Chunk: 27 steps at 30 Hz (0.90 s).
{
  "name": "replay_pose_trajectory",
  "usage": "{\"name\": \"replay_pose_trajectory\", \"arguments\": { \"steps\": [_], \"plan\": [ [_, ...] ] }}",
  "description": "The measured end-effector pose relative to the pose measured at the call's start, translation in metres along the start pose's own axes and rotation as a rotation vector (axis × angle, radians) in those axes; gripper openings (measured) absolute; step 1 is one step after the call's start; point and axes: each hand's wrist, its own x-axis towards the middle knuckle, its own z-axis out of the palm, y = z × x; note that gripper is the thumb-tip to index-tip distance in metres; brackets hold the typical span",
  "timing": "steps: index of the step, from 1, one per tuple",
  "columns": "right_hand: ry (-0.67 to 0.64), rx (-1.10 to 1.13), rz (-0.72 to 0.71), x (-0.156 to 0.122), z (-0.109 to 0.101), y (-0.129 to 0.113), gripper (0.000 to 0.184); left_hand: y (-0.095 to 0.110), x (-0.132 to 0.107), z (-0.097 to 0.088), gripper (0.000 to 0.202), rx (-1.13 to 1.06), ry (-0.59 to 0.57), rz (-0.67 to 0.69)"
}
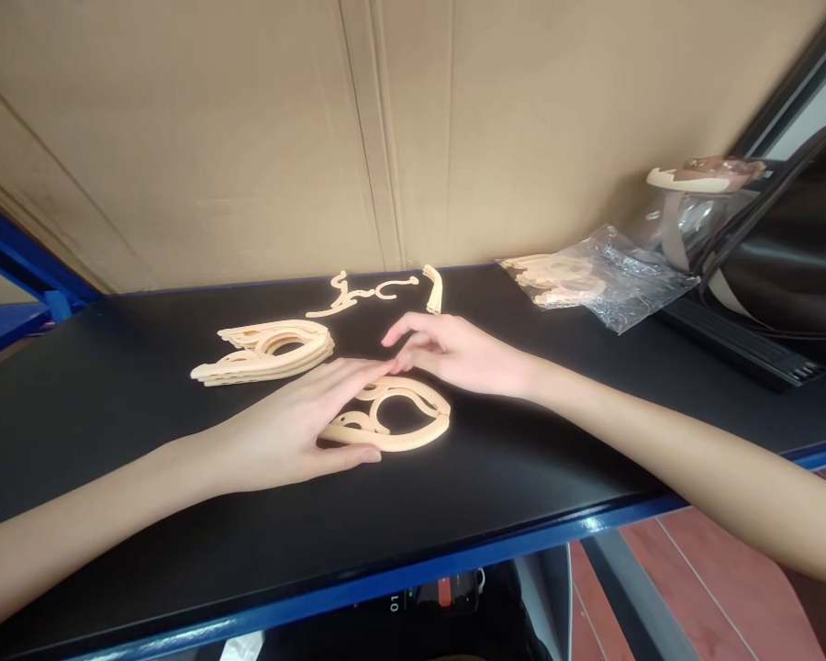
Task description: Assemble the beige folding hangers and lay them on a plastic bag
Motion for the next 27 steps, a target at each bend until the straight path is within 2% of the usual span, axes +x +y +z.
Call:
{"name": "replay_pose_trajectory", "arguments": {
  "steps": [3,5,8,11,14,17,23,27],
  "plan": [
    [0.211,-0.233,-0.019,0.005,-0.01,0.011,0.019,0.005,-0.001,-0.006,0.075,0.016,-0.048,-0.067],
    [0.297,-0.341,-0.021,0.007,-0.019,0.017,0.019,0.004,-0.001,-0.017,0.078,0.046,-0.047,-0.11],
    [0.337,-0.364,0.006,0.01,-0.03,0.023,0.02,-0.01,-0.003,-0.043,0.079,0.075,0.026,-0.174],
    [0.354,-0.387,0.034,0.012,-0.036,0.025,0.019,-0.036,-0.009,-0.071,0.079,0.046,0.107,-0.262],
    [0.349,-0.406,0.043,0.012,-0.038,0.026,0.019,-0.061,-0.019,-0.088,0.095,0.084,0.118,-0.408],
    [0.342,-0.425,0.047,0.012,-0.039,0.026,0.019,-0.077,-0.03,-0.091,0.102,0.077,0.098,-0.513],
    [0.326,-0.45,0.034,0.012,-0.039,0.027,0.021,-0.087,-0.035,-0.078,0.102,0.036,0.076,-0.505],
    [0.35,-0.51,0.061,0.014,-0.043,0.028,0.024,-0.087,-0.035,-0.077,0.102,0.032,0.002,-0.506]
  ]
}}
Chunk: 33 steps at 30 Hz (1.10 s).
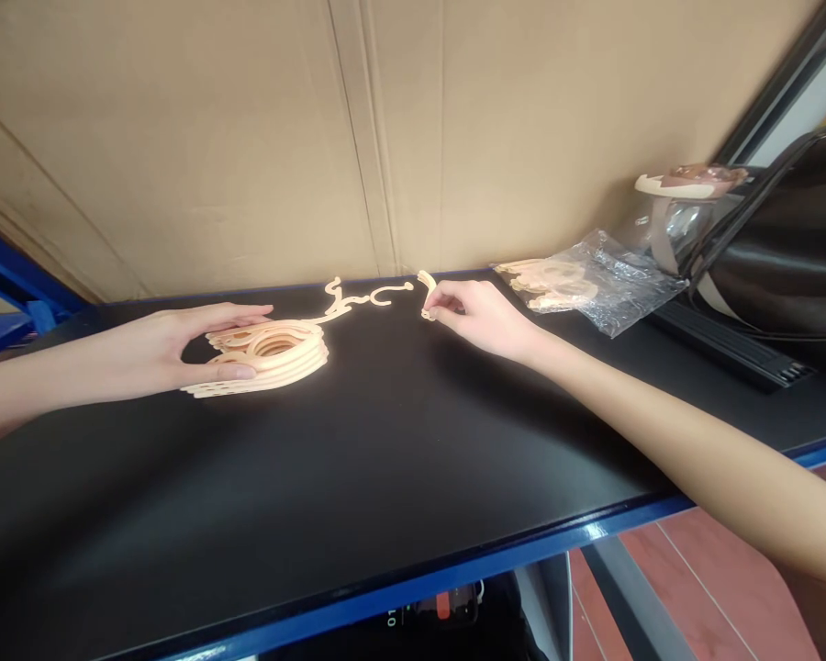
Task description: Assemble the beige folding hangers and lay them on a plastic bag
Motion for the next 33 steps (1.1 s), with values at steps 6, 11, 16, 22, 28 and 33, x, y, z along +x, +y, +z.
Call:
{"name": "replay_pose_trajectory", "arguments": {
  "steps": [6,11,16,22,28,33],
  "plan": [
    [-0.094,-0.274,0.052,0.019,0.002,0.008,0.032,0.027,0.035,-0.015,0.073,0.122,-0.043,-0.05],
    [-0.069,-0.412,0.144,0.038,0.007,0.01,0.031,0.065,0.106,-0.001,0.073,0.208,-0.237,-0.066],
    [-0.016,-0.459,0.237,0.034,0.005,0.017,0.017,0.093,0.143,0.029,0.077,0.253,-0.287,-0.14],
    [-0.003,-0.441,0.255,0.031,0.0,0.034,0.009,0.101,0.135,0.04,0.08,0.265,-0.276,-0.128],
    [-0.009,-0.475,0.294,0.06,0.009,0.034,0.028,0.102,0.126,0.044,0.073,0.252,-0.269,-0.108],
    [-0.046,-0.52,0.286,0.068,0.015,0.025,0.028,0.116,0.114,0.047,0.073,0.261,-0.265,-0.112]
  ]
}}
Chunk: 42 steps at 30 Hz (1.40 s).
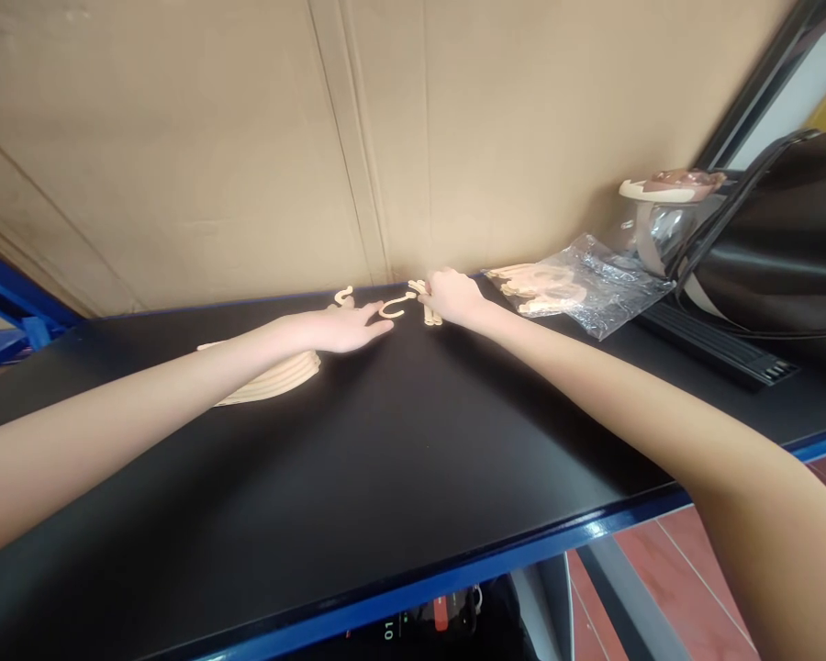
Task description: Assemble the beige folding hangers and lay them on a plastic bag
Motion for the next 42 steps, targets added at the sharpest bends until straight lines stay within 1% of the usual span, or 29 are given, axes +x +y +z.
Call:
{"name": "replay_pose_trajectory", "arguments": {
  "steps": [2,5,9,12,15,17,19,23,24,25,27,29,31,33,35,37,39,42],
  "plan": [
    [-0.024,-0.016,-0.016,-0.007,-0.003,-0.001,0.023,0.008,-0.011,0.002,0.074,0.001,0.004,0.004],
    [-0.055,-0.042,-0.042,-0.023,-0.011,-0.001,0.022,0.021,-0.027,0.007,0.075,0.004,0.02,0.015],
    [-0.065,-0.103,-0.042,-0.04,-0.023,-0.003,0.023,0.032,-0.039,0.013,0.074,0.014,0.047,0.044],
    [-0.063,-0.129,-0.034,-0.041,-0.028,-0.008,0.021,0.038,-0.045,0.015,0.076,0.022,0.059,0.071],
    [-0.086,-0.098,-0.048,-0.035,-0.029,-0.009,0.017,0.042,-0.055,0.02,0.075,0.034,0.082,0.118],
    [-0.116,-0.049,-0.069,-0.034,-0.027,-0.005,0.017,0.042,-0.065,0.026,0.073,0.044,0.104,0.158],
    [-0.152,0.006,-0.086,-0.039,-0.026,-0.001,0.02,0.039,-0.077,0.035,0.073,0.052,0.132,0.217],
    [-0.292,0.216,-0.116,-0.068,-0.03,-0.001,0.029,0.025,-0.101,0.053,0.072,0.037,0.156,0.403],
    [-0.305,0.253,-0.139,-0.076,-0.033,-0.003,0.03,0.022,-0.105,0.057,0.072,0.023,0.16,0.435],
    [-0.277,0.225,-0.173,-0.083,-0.036,-0.006,0.028,0.02,-0.109,0.06,0.072,0.013,0.164,0.447],
    [-0.137,0.064,-0.222,-0.091,-0.04,-0.013,0.022,0.018,-0.113,0.065,0.074,0.01,0.201,0.441],
    [-0.031,-0.084,-0.322,-0.09,-0.041,-0.018,0.028,0.02,-0.111,0.069,0.076,0.037,0.286,0.436],
    [-0.026,-0.183,-0.462,-0.08,-0.037,-0.02,0.03,0.026,-0.106,0.071,0.076,0.063,0.39,0.498],
    [-0.056,-0.238,-0.566,-0.067,-0.03,-0.019,0.026,0.035,-0.098,0.072,0.074,0.061,0.464,0.615],
    [-0.052,-0.262,-0.647,-0.057,-0.026,-0.017,0.027,0.043,-0.092,0.073,0.07,0.038,0.496,0.695],
    [-0.021,-0.25,-0.708,-0.052,-0.025,-0.013,0.028,0.05,-0.089,0.074,0.068,0.01,0.5,0.712],
    [0.021,-0.174,-0.687,-0.052,-0.027,-0.007,0.025,0.052,-0.093,0.075,0.067,-0.018,0.504,0.71],
    [0.062,0.076,-0.519,-0.058,-0.032,0.002,0.018,0.049,-0.105,0.074,0.06,-0.061,0.529,0.726]
  ]
}}
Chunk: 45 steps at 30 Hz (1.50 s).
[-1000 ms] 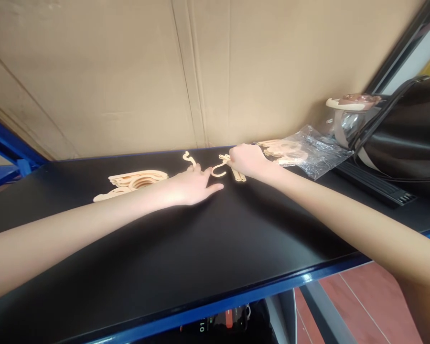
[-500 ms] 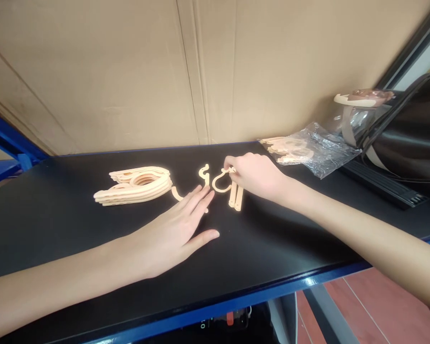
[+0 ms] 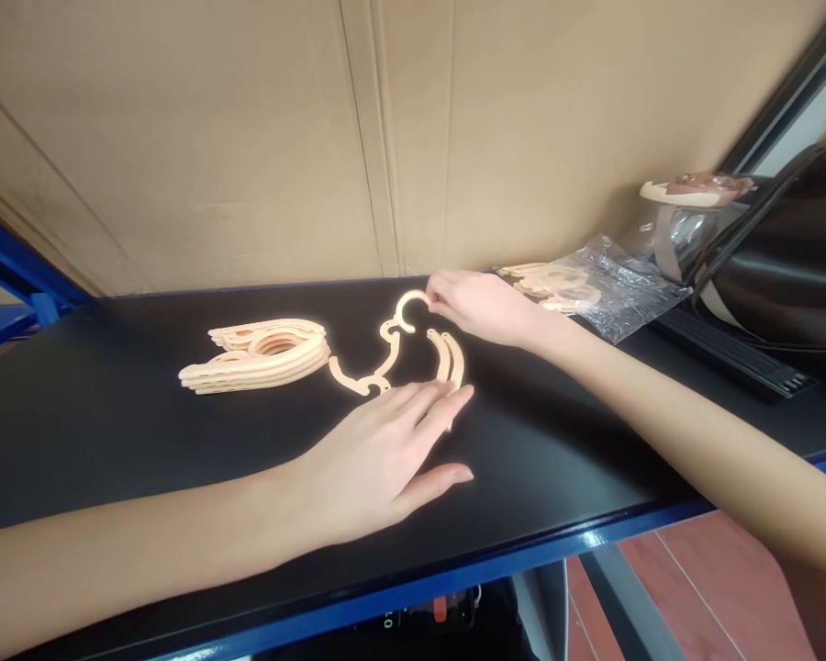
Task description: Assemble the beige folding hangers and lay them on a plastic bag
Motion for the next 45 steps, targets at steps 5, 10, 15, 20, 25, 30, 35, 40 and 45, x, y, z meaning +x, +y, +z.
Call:
{"name": "replay_pose_trajectory", "arguments": {
  "steps": [5,10,15,20,25,30,35,40,45],
  "plan": [
    [0.077,0.69,0.187,-0.007,0.002,-0.003,0.008,-0.004,-0.004,-0.014,0.032,0.169,0.078,-0.104],
    [0.028,1.043,0.352,-0.008,0.009,-0.011,0.008,-0.019,0.015,-0.018,0.035,0.246,-0.052,-0.359],
    [-0.034,1.322,0.484,-0.014,0.013,-0.009,0.009,-0.021,0.019,-0.022,0.025,-0.018,-0.105,-0.472],
    [-0.089,1.41,0.46,-0.017,0.006,-0.017,0.015,-0.02,0.002,-0.03,0.029,-0.525,0.066,-0.568],
    [-0.099,1.479,0.278,-0.02,-0.002,-0.038,0.022,-0.023,-0.015,-0.041,0.018,-0.909,0.16,-0.65],
    [-0.182,1.616,0.167,-0.022,0.002,-0.048,0.016,-0.029,-0.023,-0.042,0.019,-0.949,0.131,-0.626],
    [-0.283,1.66,0.11,-0.023,0.006,-0.049,0.013,-0.034,-0.023,-0.036,0.014,-0.989,0.09,-0.5],
    [-0.449,1.64,0.098,-0.022,0.002,-0.048,0.013,-0.036,-0.026,-0.029,0.01,-0.87,0.077,-0.436],
    [-0.476,1.432,0.111,-0.023,-0.004,-0.048,0.019,-0.037,-0.029,-0.022,0.013,-0.665,0.037,-0.443]
  ]
}}
